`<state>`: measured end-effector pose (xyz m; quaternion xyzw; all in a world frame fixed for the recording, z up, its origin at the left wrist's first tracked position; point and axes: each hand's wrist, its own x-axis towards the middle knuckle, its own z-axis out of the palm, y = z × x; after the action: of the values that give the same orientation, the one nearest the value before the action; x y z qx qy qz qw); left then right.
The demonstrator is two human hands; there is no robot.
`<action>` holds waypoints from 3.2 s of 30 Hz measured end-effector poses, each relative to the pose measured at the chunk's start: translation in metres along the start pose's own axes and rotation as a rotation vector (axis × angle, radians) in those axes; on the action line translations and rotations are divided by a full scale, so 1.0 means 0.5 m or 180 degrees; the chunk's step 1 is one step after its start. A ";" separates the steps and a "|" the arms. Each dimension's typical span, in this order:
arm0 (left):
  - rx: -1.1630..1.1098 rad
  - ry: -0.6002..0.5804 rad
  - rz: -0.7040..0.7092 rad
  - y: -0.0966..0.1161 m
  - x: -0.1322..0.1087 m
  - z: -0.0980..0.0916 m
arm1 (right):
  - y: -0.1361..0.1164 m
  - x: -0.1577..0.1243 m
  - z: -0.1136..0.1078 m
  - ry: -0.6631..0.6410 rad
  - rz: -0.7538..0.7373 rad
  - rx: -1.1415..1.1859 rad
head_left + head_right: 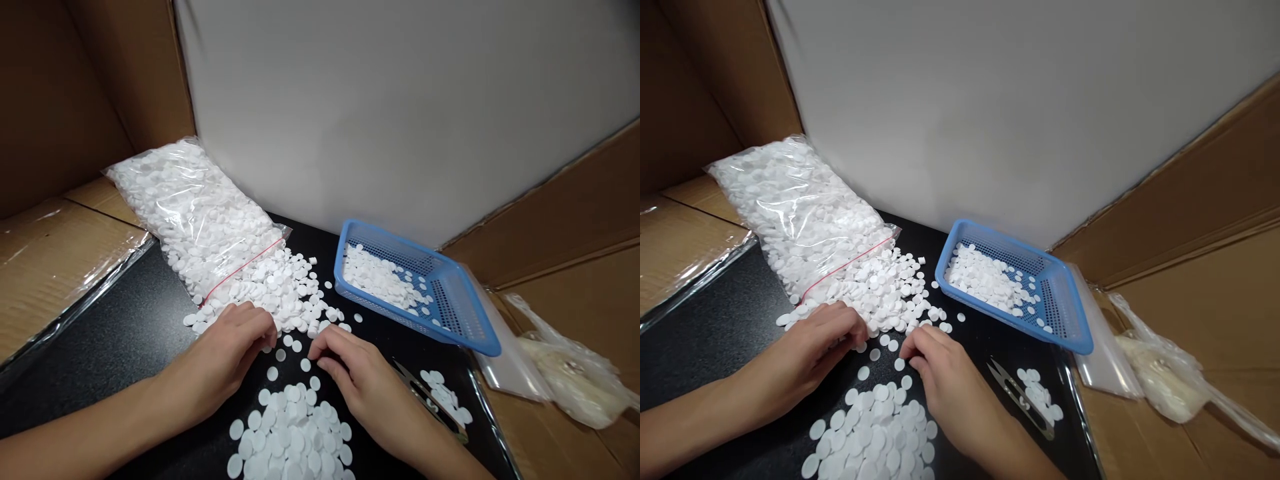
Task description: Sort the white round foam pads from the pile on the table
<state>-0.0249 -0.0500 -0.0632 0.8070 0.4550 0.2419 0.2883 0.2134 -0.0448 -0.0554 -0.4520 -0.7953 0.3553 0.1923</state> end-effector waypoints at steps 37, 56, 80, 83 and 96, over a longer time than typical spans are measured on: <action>-0.0242 -0.0343 -0.0040 0.007 -0.018 0.026 | 0.010 0.019 0.020 0.0088 0.0036 0.0090; 0.0399 -0.0124 0.0298 -0.001 0.008 0.036 | 0.018 -0.010 -0.057 0.0120 0.0237 -0.0960; -0.3348 -0.0635 -0.1494 0.118 0.044 0.060 | 0.030 -0.149 -0.059 0.1644 0.0101 -0.0666; -0.3907 -0.0657 -0.1855 0.121 0.034 0.074 | -0.005 -0.147 -0.023 0.1333 -0.0269 -0.0616; -0.3790 -0.0752 -0.2018 0.135 0.027 0.072 | -0.006 -0.145 0.018 0.1564 -0.1002 -0.1109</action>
<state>0.0449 -0.0754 -0.0408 0.3598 0.4243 0.2652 0.7875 0.2436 -0.1115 -0.0584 -0.4219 -0.8340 0.0604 0.3506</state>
